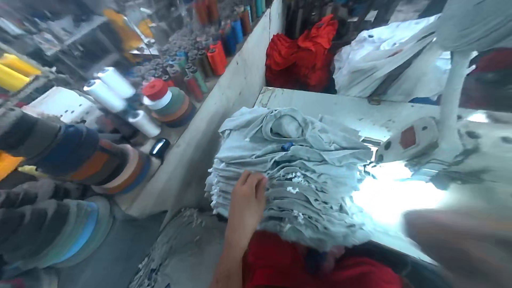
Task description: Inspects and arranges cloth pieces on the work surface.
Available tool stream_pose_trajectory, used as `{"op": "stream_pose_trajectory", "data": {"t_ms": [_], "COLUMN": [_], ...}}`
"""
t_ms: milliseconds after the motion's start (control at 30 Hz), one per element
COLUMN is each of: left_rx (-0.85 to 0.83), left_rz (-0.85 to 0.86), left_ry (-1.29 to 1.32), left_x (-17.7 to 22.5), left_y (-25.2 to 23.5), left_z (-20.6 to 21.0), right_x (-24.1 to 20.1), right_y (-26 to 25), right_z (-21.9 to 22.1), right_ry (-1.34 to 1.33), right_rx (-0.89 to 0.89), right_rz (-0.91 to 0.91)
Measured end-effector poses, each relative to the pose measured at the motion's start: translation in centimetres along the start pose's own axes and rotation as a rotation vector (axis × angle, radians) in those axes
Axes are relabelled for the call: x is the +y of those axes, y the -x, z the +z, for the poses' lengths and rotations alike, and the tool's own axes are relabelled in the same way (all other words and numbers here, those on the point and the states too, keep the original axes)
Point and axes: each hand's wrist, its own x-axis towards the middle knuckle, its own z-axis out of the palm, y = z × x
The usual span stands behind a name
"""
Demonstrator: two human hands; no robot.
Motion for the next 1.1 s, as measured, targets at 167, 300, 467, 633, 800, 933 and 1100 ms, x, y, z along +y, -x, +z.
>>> {"op": "stream_pose_trajectory", "data": {"t_ms": [167,300,467,633,800,933,1100], "left_rx": [0.065,0.100,0.105,0.118,0.193,0.163,-0.007], "left_rz": [-0.033,-0.054,-0.067,-0.146,-0.073,-0.117,-0.184], "left_ry": [0.148,0.193,0.215,0.142,-0.022,-0.089,-0.106], "left_x": [-1.3,-1.2,-1.6,-2.4,-1.1,-0.2,0.2], "left_y": [1.1,1.4,1.4,1.5,1.6,1.1,0.5], "left_z": [0.2,0.2,-0.2,-0.2,1.2,2.1,1.2], "right_x": [9.9,11.9,12.4,12.2,11.8,11.4,10.8], "right_y": [-4.8,-5.8,-6.6,-6.1,-5.6,-5.6,-6.1], "right_z": [6.9,9.6,11.1,10.4,10.0,9.8,10.1], "right_ry": [0.524,0.855,0.885,0.918,0.894,0.904,0.896], "right_rx": [-0.114,-0.117,-0.162,-0.173,-0.147,-0.138,-0.146], "right_rz": [0.018,-0.157,-0.199,-0.139,-0.097,-0.105,-0.142]}}
